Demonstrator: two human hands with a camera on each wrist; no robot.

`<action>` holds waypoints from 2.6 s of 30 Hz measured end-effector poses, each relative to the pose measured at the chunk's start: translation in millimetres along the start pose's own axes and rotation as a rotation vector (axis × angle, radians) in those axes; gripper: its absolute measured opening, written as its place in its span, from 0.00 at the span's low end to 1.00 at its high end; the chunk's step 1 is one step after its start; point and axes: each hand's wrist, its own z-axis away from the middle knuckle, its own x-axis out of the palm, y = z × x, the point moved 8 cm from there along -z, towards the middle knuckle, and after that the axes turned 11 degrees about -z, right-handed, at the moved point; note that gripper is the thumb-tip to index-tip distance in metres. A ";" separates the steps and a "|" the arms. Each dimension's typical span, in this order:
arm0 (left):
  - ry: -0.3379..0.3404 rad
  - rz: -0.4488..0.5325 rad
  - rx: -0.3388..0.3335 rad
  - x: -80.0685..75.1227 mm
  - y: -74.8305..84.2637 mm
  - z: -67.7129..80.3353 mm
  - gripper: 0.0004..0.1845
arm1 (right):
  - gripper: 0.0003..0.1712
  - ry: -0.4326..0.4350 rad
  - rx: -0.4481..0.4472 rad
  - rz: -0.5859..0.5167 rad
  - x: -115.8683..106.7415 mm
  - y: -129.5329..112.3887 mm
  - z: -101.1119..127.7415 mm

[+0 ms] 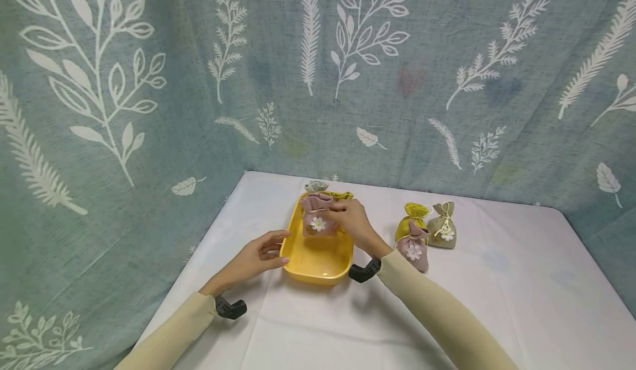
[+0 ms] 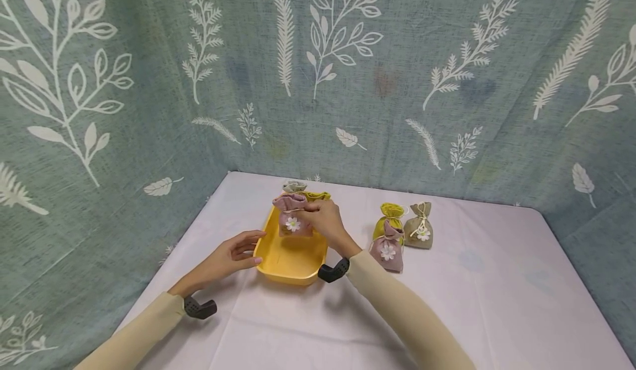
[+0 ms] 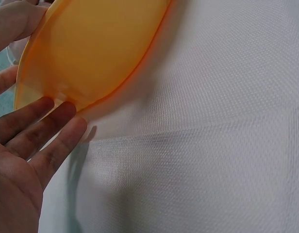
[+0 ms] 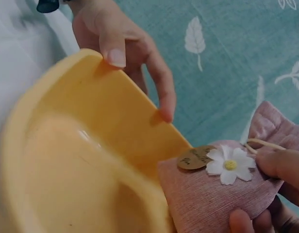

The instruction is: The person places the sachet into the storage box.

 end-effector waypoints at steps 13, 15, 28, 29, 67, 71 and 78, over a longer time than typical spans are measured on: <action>-0.002 0.006 0.014 -0.3 1.1 0.2 0.38 | 0.22 0.067 0.011 0.185 -1.7 5.9 -6.1; -0.002 0.004 0.016 -0.4 1.6 -0.1 0.38 | 0.21 0.070 0.002 0.205 -6.9 2.3 -3.3; -0.002 -0.012 -0.006 -0.6 -0.9 -1.4 0.39 | 0.19 0.014 -0.069 0.286 -67.6 -26.0 33.5; 0.000 -0.012 -0.006 -0.9 -0.9 -1.6 0.38 | 0.19 0.012 -0.065 0.282 -73.2 -27.9 37.5; -0.006 -0.032 -0.022 0.7 0.3 -0.2 0.37 | 0.33 0.173 0.099 0.326 -212.4 13.1 134.7; -0.003 -0.039 -0.023 0.6 -0.4 -1.2 0.36 | 0.37 0.172 0.135 0.297 -211.5 23.9 133.6; -0.005 -0.024 -0.008 1.0 -0.1 0.2 0.37 | 0.32 0.141 0.149 0.232 -205.1 36.6 130.6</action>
